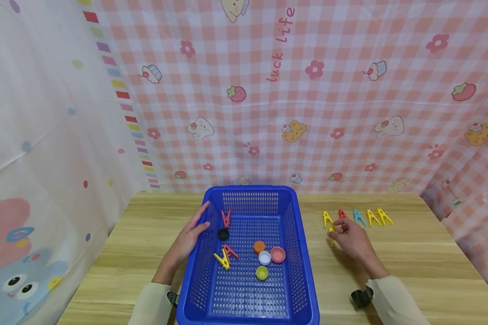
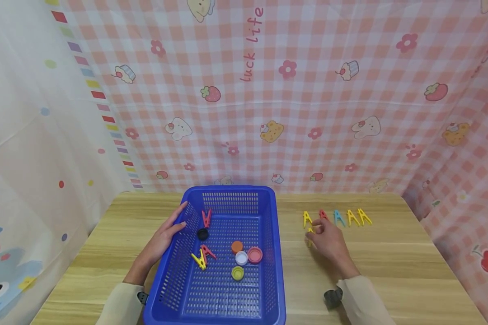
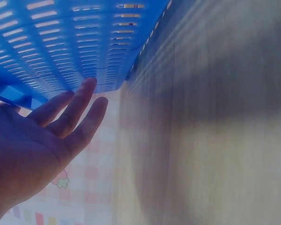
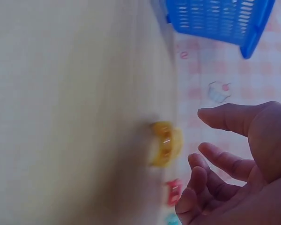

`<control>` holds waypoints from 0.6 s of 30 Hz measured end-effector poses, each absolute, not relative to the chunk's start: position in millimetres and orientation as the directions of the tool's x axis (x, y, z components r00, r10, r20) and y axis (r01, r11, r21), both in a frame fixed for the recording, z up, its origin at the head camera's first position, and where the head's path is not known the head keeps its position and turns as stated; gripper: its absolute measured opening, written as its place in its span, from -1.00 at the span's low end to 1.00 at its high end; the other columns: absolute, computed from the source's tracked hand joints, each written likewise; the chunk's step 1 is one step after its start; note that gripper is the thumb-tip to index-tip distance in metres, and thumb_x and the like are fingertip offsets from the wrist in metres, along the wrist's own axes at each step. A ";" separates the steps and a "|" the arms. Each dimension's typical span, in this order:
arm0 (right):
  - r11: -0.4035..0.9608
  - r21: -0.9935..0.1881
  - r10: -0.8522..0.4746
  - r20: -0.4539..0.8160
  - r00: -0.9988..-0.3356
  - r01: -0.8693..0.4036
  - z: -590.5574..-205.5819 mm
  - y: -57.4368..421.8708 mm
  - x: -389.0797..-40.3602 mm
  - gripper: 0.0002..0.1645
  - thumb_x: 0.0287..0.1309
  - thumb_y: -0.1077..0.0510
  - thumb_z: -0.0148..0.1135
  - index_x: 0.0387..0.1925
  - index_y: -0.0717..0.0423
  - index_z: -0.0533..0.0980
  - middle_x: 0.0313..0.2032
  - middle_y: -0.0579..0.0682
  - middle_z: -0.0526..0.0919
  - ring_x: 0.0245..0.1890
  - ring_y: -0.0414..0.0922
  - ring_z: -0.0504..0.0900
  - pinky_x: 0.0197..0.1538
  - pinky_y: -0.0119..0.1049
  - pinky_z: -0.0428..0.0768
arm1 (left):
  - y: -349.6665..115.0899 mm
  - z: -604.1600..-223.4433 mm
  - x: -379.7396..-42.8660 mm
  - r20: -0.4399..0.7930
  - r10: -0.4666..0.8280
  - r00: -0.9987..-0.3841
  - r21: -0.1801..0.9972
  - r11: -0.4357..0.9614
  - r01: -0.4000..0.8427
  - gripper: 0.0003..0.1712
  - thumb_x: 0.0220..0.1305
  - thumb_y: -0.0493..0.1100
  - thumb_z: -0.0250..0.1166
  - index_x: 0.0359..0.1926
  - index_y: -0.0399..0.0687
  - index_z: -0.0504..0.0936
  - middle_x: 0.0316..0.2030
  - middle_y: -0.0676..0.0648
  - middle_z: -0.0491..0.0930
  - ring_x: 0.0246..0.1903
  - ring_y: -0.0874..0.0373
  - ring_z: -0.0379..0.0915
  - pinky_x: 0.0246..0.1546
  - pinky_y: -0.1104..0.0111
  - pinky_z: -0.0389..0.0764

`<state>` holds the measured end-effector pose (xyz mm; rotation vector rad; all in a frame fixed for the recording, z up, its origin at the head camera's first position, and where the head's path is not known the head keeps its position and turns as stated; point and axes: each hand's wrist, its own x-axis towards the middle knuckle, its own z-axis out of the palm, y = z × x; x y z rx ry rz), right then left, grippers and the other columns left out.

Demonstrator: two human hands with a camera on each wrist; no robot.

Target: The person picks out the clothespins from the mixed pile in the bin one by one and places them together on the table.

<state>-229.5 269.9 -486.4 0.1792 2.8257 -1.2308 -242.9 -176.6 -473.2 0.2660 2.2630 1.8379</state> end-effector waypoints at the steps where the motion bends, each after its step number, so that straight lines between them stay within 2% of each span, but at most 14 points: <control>1: 0.681 -0.724 0.075 -0.075 -0.994 0.106 -482.5 268.3 -229.8 -0.50 0.25 0.10 0.27 0.10 0.35 0.43 -0.23 0.17 0.54 -0.34 -0.03 0.49 -0.38 -0.27 0.48 | -176.5 -473.2 -242.9 -0.050 0.274 -0.960 0.979 0.204 0.007 -0.35 0.54 -0.09 -0.07 0.56 0.29 0.01 0.56 -0.11 -0.08 0.43 -0.24 0.09 0.25 -0.08 0.41; 9: 0.706 -0.708 0.020 0.021 -1.000 -0.001 -449.8 253.1 -240.6 -0.48 0.26 0.04 0.28 0.12 0.29 0.48 -0.19 0.16 0.54 -0.37 -0.04 0.48 -0.43 -0.25 0.46 | -176.6 -474.3 -242.4 -0.048 0.276 -0.960 0.980 0.201 0.009 -0.35 0.55 -0.10 -0.08 0.56 0.29 0.01 0.56 -0.10 -0.08 0.45 -0.22 0.04 0.29 -0.11 0.34; 18: 0.704 -0.703 -0.005 0.144 -0.990 -0.106 -401.2 229.8 -254.7 -0.59 0.23 0.08 0.31 0.03 0.25 0.53 -0.20 0.17 0.56 -0.26 0.03 0.49 -0.36 -0.27 0.46 | -176.6 -474.0 -243.3 -0.052 0.272 -0.961 0.980 0.201 0.004 -0.35 0.55 -0.11 -0.09 0.56 0.29 0.01 0.56 -0.10 -0.07 0.45 -0.23 0.04 0.31 -0.12 0.31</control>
